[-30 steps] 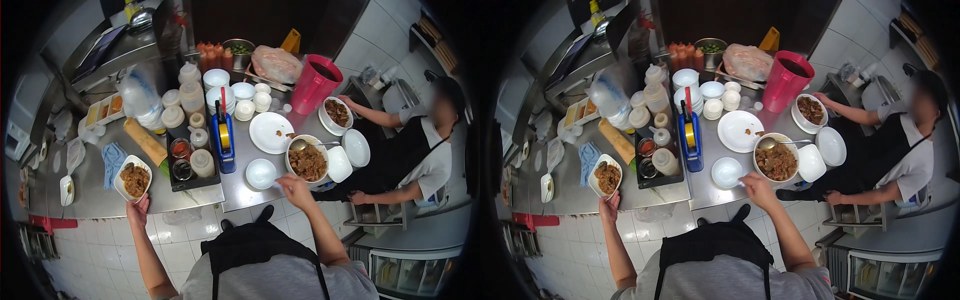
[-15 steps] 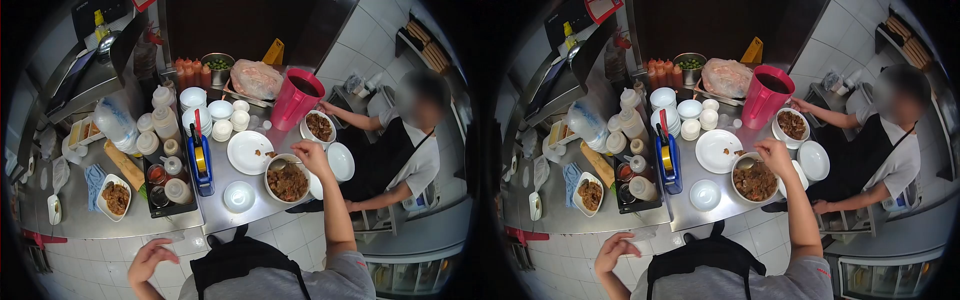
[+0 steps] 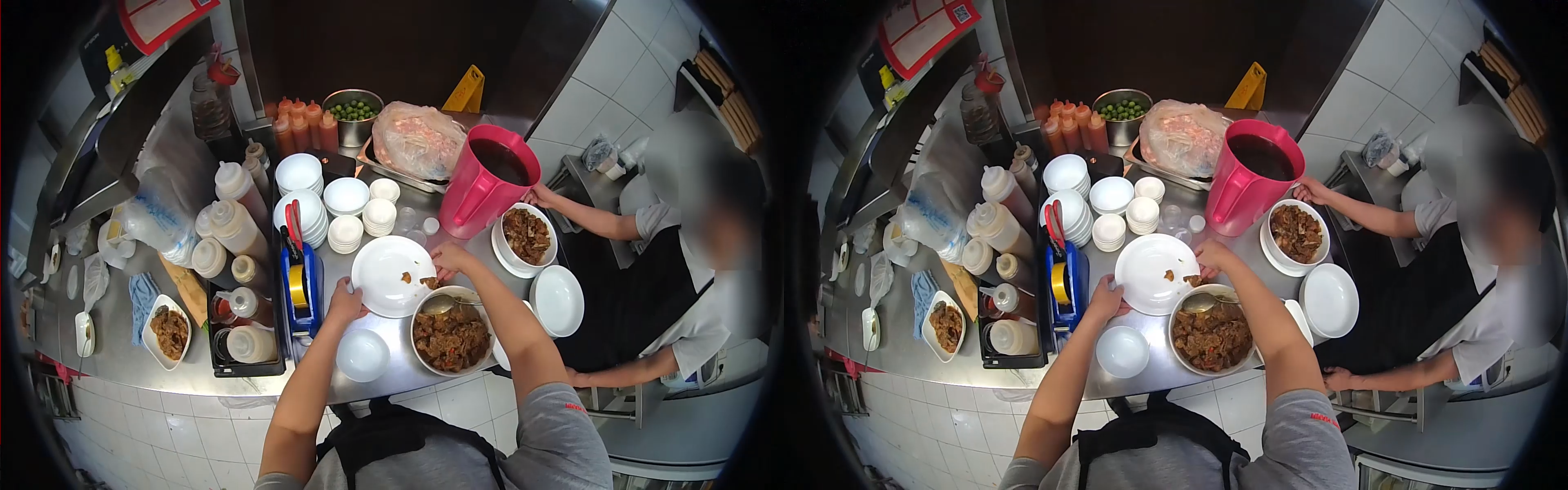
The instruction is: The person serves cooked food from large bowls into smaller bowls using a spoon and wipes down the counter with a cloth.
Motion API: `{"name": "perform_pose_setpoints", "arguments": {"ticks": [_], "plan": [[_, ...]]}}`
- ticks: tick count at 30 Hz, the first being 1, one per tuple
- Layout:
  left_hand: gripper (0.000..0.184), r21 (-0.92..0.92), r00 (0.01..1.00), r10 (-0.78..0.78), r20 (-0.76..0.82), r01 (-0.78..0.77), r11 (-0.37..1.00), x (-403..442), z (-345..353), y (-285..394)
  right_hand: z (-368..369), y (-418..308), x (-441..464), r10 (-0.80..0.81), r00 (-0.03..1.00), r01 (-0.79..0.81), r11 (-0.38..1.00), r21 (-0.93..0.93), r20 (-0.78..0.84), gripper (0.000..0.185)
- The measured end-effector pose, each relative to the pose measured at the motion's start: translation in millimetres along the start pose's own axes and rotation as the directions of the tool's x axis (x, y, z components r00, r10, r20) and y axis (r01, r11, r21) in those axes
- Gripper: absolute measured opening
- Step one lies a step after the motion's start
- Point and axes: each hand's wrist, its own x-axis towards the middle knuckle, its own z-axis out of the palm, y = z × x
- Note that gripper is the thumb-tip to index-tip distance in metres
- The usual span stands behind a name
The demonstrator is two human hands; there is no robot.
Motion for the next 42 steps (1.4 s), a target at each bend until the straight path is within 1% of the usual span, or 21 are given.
{"name": "perform_pose_setpoints", "arguments": {"ticks": [2, 3, 5, 9, 12, 14, 17, 18, 20, 22, 23, 24, 26, 28, 30, 33, 36, 37, 40, 41, 42], "plan": [[0.050, 0.008, 0.998, 0.060, 0.006, -0.060, 0.998, 2.3, 0.6, -3.2, 0.7, -0.3, 3.5, -0.035, 0.999, 0.036, 0.998, -0.057, 0.019, 0.023], [0.050, -0.006, 0.998, 0.057, 0.009, -0.057, 0.998, 3.3, -0.3, -5.9, 0.8, -1.2, 5.2, -0.053, 0.998, 0.056, 0.995, -0.086, 0.029, 0.023], [0.050, -0.036, 0.998, 0.055, 0.013, -0.055, 0.998, 4.9, -3.1, -10.5, 1.5, -3.4, 7.1, -0.096, 0.995, 0.097, 0.993, -0.069, 0.017, 0.023], [0.047, -0.186, 1.000, -0.017, 0.025, 0.022, 0.982, -5.3, -6.1, -5.9, -4.0, -12.7, 17.5, -0.212, 0.977, 0.212, 0.976, -0.044, 0.006, 0.022], [0.045, -0.238, 0.998, -0.027, 0.053, 0.039, 0.971, -9.9, -7.5, -5.8, -11.2, -22.9, 17.4, -0.201, 0.977, 0.205, 0.977, -0.052, 0.077, 0.020], [0.046, -0.255, 0.999, -0.022, 0.049, 0.034, 0.966, -20.8, -10.9, -2.0, -10.5, -31.3, 10.7, -0.209, 0.974, 0.212, 0.977, -0.027, 0.088, 0.018], [0.046, -0.288, 0.987, -0.029, 0.160, 0.075, 0.955, -28.1, -18.7, 0.9, -13.5, -32.8, 4.6, -0.252, 0.963, 0.257, 0.965, -0.042, 0.099, 0.017], [0.044, -0.255, 0.994, -0.053, 0.100, 0.077, 0.964, -38.5, -15.4, 10.5, -13.8, -32.0, 3.3, -0.273, 0.956, 0.280, 0.959, -0.053, 0.107, 0.017], [0.042, -0.319, 0.992, -0.072, 0.103, 0.101, 0.942, -48.9, -18.3, 21.7, -16.4, -46.3, -18.3, -0.237, 0.967, 0.240, 0.971, -0.015, 0.093, 0.018], [0.042, -0.290, 0.999, 0.001, 0.048, 0.013, 0.957, -60.4, -20.3, 37.2, -18.4, -63.5, -51.4, -0.237, 0.969, 0.235, 0.971, 0.045, 0.074, 0.017], [0.043, -0.276, 0.999, 0.035, 0.012, -0.030, 0.961, -63.5, -24.1, 42.5, -18.2, -69.1, -71.4, -0.250, 0.966, 0.245, 0.966, 0.084, 0.058, 0.016], [0.042, -0.162, 0.993, 0.106, -0.050, -0.113, 0.980, -61.7, -28.8, 46.5, -15.7, -72.9, -90.2, -0.262, 0.964, 0.254, 0.959, 0.125, 0.047, 0.014], [0.041, 0.050, 0.961, 0.259, -0.100, -0.255, 0.966, -45.0, -46.2, 50.8, -2.0, -70.4, -128.3, -0.289, 0.957, 0.289, 0.931, 0.222, -0.029, 0.013], [0.042, 0.179, 0.916, 0.401, -0.031, -0.390, 0.904, -45.6, -61.0, 72.6, 25.2, -63.3, -155.7, -0.291, 0.952, 0.307, 0.890, 0.337, -0.097, 0.010], [0.041, 0.260, 0.915, 0.402, 0.037, -0.397, 0.880, -67.3, -65.6, 105.6, 59.3, -52.6, -180.1, -0.260, 0.950, 0.310, 0.833, 0.458, -0.171, 0.006], [0.039, 0.346, 0.871, 0.457, 0.181, -0.491, 0.799, -71.9, -73.9, 118.5, 115.9, -35.3, -188.3, -0.206, 0.940, 0.329, 0.749, 0.575, -0.271, 0.015], [0.039, 0.521, 0.811, 0.522, 0.264, -0.576, 0.630, -69.0, -78.4, 117.8, 163.9, -29.3, -193.3, -0.193, 0.932, 0.351, 0.683, 0.640, -0.305, 0.018], [0.038, 0.522, 0.801, 0.520, 0.296, -0.592, 0.615, -70.4, -80.1, 115.8, 174.7, -29.8, -196.4, -0.193, 0.939, 0.335, 0.703, 0.627, -0.286, 0.026], [0.038, 0.584, 0.756, 0.558, 0.343, -0.637, 0.504, -75.2, -79.4, 108.0, 203.9, -22.6, -200.9, -0.119, 0.931, 0.313, 0.750, 0.583, -0.346, 0.032], [0.038, 0.603, 0.751, 0.552, 0.362, -0.641, 0.475, -77.6, -77.5, 104.8, 211.3, -19.8, -204.6, -0.113, 0.924, 0.323, 0.741, 0.588, -0.365, 0.034], [0.037, 0.617, 0.722, 0.585, 0.370, -0.661, 0.426, -83.6, -74.3, 102.2, 216.8, -17.9, -210.3, -0.107, 0.917, 0.334, 0.734, 0.592, -0.384, 0.036]]}}
